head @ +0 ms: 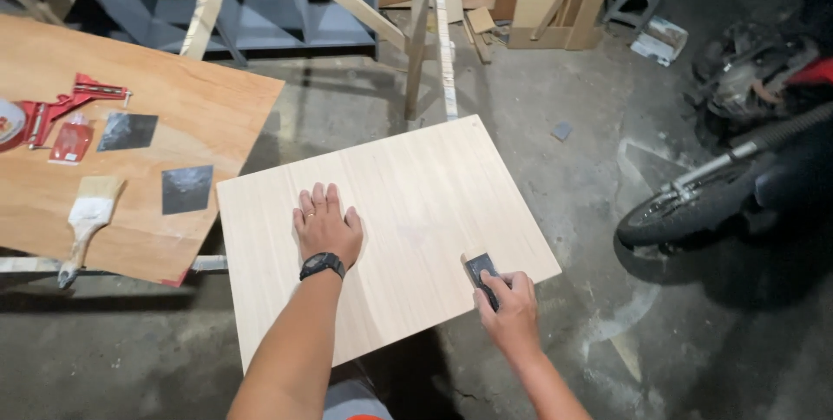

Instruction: Sanding the surface and edges of a wooden board with a sanding block and brushing off the dust.

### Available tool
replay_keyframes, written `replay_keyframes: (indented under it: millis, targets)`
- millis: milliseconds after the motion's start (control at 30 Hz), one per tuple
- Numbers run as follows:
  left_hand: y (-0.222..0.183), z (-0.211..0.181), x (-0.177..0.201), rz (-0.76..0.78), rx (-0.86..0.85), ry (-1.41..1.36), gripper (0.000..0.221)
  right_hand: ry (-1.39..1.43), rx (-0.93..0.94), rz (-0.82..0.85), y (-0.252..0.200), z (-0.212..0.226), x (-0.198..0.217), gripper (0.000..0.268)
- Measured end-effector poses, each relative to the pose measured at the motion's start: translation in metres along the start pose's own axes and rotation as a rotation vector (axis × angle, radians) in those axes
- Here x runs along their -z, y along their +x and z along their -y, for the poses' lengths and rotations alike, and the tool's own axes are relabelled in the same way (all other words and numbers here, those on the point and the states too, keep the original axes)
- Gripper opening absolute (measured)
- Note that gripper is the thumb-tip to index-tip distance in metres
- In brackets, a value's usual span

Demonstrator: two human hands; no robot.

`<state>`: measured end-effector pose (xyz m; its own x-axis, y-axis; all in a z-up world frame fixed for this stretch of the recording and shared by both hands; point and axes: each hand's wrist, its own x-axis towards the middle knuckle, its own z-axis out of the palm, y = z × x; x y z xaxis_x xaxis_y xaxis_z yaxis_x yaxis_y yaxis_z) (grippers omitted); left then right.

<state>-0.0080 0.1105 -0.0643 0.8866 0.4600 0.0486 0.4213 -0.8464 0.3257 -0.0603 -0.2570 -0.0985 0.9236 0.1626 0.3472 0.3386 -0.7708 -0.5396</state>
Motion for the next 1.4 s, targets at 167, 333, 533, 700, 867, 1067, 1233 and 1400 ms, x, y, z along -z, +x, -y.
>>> replay_keyframes:
  millis: [167, 333, 533, 700, 867, 1067, 1233, 1400]
  targets:
    - [0.000, -0.003, 0.006, 0.004, 0.019, -0.004, 0.070, -0.016, 0.036, 0.021, 0.066, 0.008, -0.032, 0.035]
    - [0.001, -0.005, 0.008, 0.066, 0.041, -0.008, 0.069, -0.025, -0.005, 0.078, 0.132, 0.016, -0.064, 0.037]
    - [0.006, 0.005, -0.009, 0.014, -0.004, 0.001, 0.071, -0.045, 0.009, 0.152, 0.079, 0.016, -0.028, 0.035]
    - [0.011, 0.014, -0.025, -0.086, -0.012, 0.011, 0.072, 0.032, -0.086, 0.045, -0.014, -0.011, 0.026, 0.032]
    - [0.004, 0.002, 0.000, 0.051, 0.014, 0.024, 0.071, 0.483, -0.874, 0.055, -0.028, 0.054, 0.138, 0.043]
    - [0.018, -0.014, -0.015, 0.123, -0.080, 0.065, 0.063, 1.239, -1.118, -0.161, -0.055, -0.014, 0.141, 0.035]
    - [-0.009, -0.086, -0.024, 0.242, -0.305, 0.109, 0.060, 1.573, -0.993, -0.109, -0.060, -0.002, 0.155, 0.038]
    - [-0.035, -0.132, -0.079, 0.505, -0.552, 0.262, 0.070, 1.661, -1.044, -0.128, -0.067, 0.001, 0.154, 0.027]
